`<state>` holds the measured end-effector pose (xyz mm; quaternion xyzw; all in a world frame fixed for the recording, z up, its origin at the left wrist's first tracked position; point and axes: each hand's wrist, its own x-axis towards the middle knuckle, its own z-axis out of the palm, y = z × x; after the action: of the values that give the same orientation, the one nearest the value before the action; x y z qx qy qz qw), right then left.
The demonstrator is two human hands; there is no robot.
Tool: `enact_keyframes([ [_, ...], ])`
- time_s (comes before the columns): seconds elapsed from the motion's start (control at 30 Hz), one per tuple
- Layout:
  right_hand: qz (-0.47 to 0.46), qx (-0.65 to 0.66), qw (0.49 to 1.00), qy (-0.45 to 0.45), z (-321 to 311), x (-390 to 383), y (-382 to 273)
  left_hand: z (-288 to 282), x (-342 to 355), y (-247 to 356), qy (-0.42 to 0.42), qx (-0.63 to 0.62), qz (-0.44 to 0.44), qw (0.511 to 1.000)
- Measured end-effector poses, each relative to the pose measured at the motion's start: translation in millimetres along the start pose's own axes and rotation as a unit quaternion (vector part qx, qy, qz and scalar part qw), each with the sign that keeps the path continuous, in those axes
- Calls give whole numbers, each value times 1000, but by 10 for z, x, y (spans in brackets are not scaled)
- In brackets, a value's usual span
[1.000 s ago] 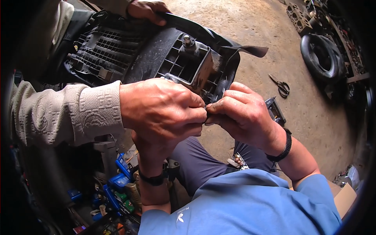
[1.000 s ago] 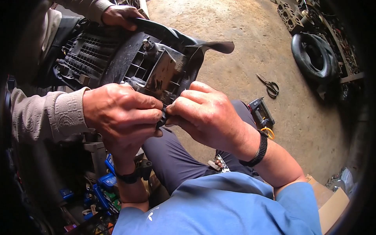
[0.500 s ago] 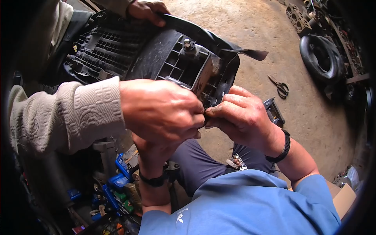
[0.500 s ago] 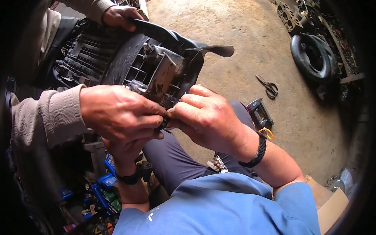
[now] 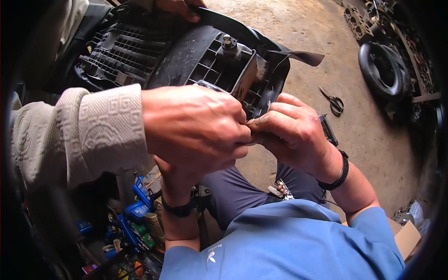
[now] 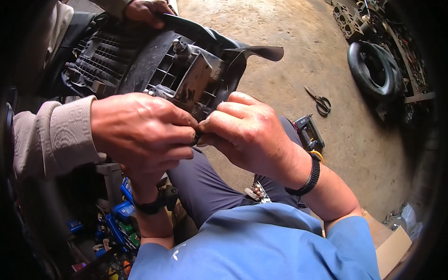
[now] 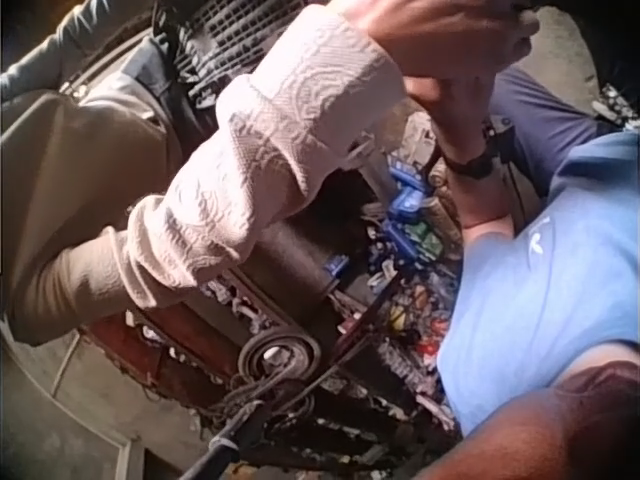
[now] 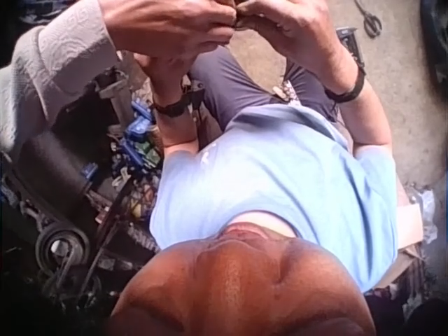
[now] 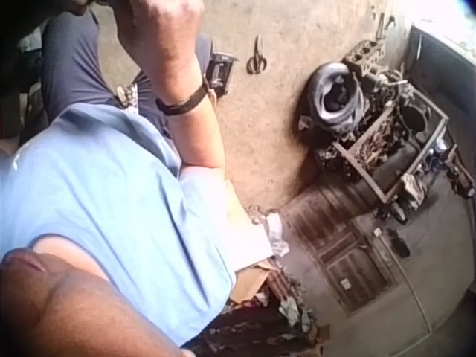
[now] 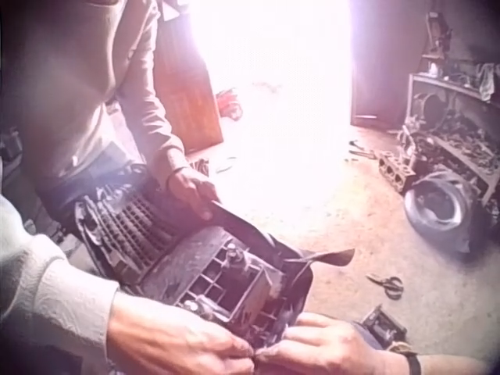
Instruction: Repairing or reupholstering a motorcycle seat using a pneumatic stapler.
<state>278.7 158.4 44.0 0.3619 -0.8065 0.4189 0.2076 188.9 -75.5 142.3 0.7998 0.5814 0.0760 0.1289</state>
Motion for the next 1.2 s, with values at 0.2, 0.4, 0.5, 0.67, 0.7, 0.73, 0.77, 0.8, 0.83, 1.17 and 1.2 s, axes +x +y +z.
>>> enact_keyframes([
  [0.2,4,-9,1000,-12,-35,-11,-15,25,19,-113,21,-28,28,999],
  [0.4,0,-9,1000,-2,-44,0,-12,147,69,135,16,86,-24,996],
  [0.5,-11,4,1000,9,-50,5,2,107,135,91,18,42,8,999],
  [0.67,-8,-6,1000,13,-37,-10,25,-46,205,79,-14,-209,-75,975],
  [0.7,-8,-3,1000,12,-31,-13,30,-66,221,89,-22,-212,-73,974],
  [0.73,-7,-3,1000,12,-24,-13,35,-88,234,98,-31,-212,-68,975],
  [0.77,-7,-5,1000,13,-16,-12,39,-104,251,107,-41,-205,-61,976],
  [0.8,-12,-4,1000,14,-10,-12,41,-114,270,122,-52,-205,-54,976],
  [0.83,-6,-5,1000,13,-3,-8,43,-123,291,136,-64,-206,-51,975],
  [1.17,-5,-2,1000,-1,-48,-2,31,-267,470,72,-176,-109,-19,978],
  [1.2,-8,0,1000,7,-55,0,29,-267,447,69,-169,-139,-3,976],
])
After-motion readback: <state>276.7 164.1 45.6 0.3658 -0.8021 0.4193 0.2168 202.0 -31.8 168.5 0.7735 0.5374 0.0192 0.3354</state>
